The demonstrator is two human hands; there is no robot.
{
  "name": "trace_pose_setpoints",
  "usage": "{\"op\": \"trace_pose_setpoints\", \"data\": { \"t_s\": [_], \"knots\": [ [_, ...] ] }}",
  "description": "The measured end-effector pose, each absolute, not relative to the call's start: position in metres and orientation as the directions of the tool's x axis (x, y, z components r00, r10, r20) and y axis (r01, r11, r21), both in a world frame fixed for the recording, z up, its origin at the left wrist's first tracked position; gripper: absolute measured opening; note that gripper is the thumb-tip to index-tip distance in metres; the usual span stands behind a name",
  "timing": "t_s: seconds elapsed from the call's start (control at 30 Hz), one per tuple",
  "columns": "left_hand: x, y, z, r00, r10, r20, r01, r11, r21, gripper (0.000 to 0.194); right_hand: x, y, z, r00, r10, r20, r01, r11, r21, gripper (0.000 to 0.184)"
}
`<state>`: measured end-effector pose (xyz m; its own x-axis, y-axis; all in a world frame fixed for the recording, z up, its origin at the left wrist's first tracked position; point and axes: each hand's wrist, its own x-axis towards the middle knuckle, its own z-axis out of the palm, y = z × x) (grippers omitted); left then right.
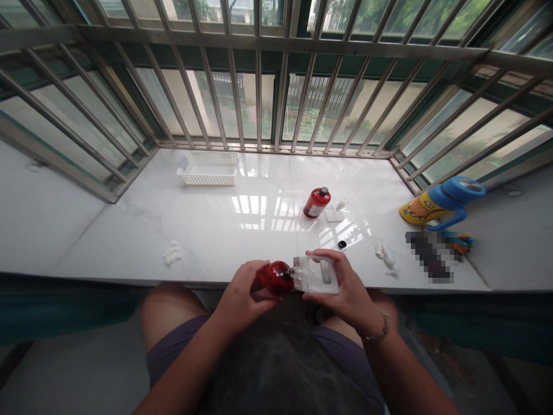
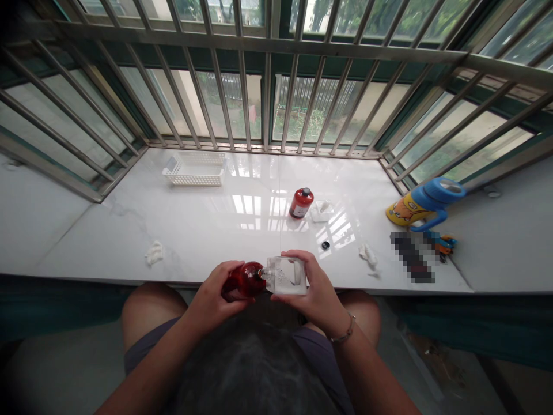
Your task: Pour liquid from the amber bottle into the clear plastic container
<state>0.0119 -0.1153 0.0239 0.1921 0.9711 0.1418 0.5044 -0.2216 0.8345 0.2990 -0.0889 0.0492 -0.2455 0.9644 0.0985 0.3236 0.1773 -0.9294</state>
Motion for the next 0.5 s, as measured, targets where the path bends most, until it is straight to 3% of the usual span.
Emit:
{"op": "trace_pose_setpoints", "data": {
  "t_s": [0.5],
  "knots": [
    [0.0109,-0.1151,0.0209,0.192,0.971,0.143,0.500,-0.222,0.837,0.076,0.2984,-0.0894,0.0515,-0.255,0.959,0.122,0.341,0.207,-0.917,0.086]
  ]
}}
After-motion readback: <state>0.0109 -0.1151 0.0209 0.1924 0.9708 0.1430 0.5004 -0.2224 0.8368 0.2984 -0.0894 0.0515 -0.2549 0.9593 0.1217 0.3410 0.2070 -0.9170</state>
